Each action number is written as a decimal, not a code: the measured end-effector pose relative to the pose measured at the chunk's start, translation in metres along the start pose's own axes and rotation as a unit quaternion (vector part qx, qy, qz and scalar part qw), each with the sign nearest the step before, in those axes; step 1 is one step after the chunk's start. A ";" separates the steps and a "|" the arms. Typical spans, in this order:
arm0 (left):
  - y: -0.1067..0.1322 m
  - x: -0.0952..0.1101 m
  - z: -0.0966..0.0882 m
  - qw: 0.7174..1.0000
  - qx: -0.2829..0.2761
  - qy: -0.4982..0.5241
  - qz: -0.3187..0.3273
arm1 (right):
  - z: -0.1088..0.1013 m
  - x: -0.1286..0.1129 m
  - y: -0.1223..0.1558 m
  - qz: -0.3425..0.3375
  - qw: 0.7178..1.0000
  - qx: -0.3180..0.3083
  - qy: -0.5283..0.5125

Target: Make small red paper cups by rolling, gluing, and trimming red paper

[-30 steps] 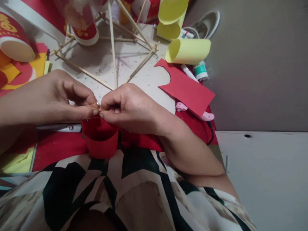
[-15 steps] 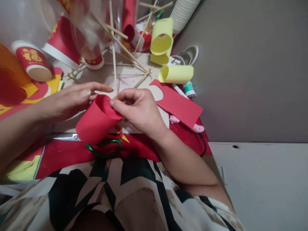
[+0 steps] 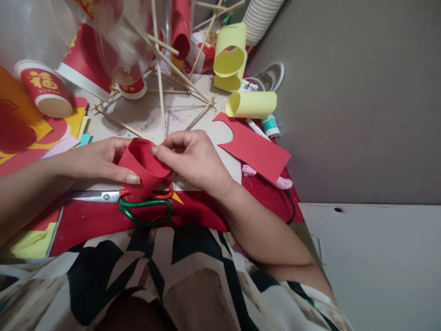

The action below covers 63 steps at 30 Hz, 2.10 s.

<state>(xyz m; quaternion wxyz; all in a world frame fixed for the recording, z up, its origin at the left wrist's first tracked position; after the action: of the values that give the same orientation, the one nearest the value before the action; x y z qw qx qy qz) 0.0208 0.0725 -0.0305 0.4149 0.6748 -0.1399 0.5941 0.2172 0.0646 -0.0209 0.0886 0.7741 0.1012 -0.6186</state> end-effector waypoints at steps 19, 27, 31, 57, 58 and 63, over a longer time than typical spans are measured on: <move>-0.007 -0.002 -0.005 0.981 0.081 0.162 0.070 | -0.003 0.006 -0.001 -0.154 0.972 0.180 -0.001; -0.016 -0.002 -0.025 0.896 0.318 0.234 0.202 | -0.011 0.029 -0.022 -0.046 0.944 0.271 -0.181; -0.006 0.008 -0.005 0.901 0.293 0.223 0.231 | -0.008 0.032 -0.022 -0.102 0.947 0.265 -0.150; -0.004 0.006 0.003 0.910 0.100 0.377 0.139 | -0.003 0.010 -0.011 -0.126 0.980 0.137 -0.072; -0.004 0.005 0.004 0.916 0.087 0.369 0.133 | -0.003 0.008 -0.010 -0.133 0.978 0.148 -0.057; -0.005 0.000 0.008 0.925 0.057 0.357 0.113 | -0.003 0.004 -0.008 -0.178 0.964 0.196 0.007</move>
<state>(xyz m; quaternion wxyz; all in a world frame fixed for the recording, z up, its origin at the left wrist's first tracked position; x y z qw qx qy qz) 0.0299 0.0695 -0.0318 0.3284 0.4197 -0.0240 0.8458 0.2191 0.0734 -0.0246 -0.1770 0.7499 0.1154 -0.6269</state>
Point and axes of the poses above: each hand's wrist, its own y-axis away from the middle knuckle, its own z-axis out of the palm, x = y × z, the point moved 2 cm from there along -y, towards the middle knuckle, and after that the axes turned 3 degrees about -z, right-handed, at the moved point
